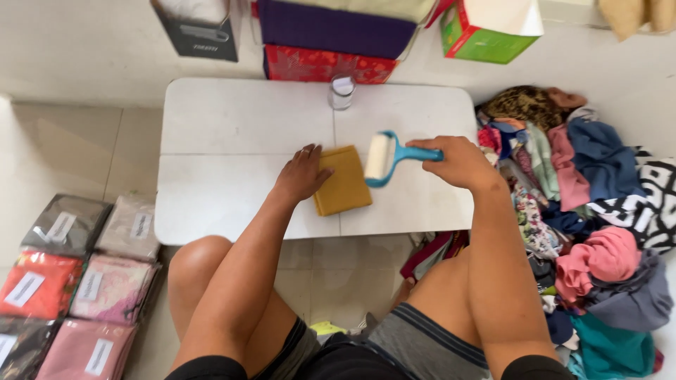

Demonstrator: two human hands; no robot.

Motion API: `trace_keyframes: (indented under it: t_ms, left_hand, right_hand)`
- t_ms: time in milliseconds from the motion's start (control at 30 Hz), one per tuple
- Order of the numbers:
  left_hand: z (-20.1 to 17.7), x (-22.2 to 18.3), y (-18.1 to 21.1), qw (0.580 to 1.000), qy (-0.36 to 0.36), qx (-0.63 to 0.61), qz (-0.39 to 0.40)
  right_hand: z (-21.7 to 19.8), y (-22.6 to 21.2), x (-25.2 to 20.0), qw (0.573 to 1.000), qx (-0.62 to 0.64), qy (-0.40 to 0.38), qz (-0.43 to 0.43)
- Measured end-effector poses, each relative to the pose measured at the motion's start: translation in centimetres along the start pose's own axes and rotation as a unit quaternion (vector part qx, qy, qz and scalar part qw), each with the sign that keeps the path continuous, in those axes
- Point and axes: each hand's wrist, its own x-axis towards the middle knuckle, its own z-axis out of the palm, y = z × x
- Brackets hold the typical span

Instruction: Cleaning a hijab with a lint roller, folding it, and placing it into a plastic bag for shipping.

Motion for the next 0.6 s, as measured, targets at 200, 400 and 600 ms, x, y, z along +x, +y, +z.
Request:
trace_keyframes:
  t_ms: [200,400,600]
  left_hand:
    - [2.3,3.3,-0.6,0.999,-0.021,0.025,-0.008]
    - [5.3,6.8,-1.7,0.990,-0.099,0.086,-0.057]
    - [3.3,5.8,0.8,0.973,-0.150,0.108,-0.139]
  right_hand:
    - [-4.0,1.6,0.6,0.869,0.159,0.448,-0.137]
    - [-7.5,4.1,6.5,0.870,0.131,0.472,0.057]
    - [-10.9,2.5,8.6,0.920,0.066,0.372,0.101]
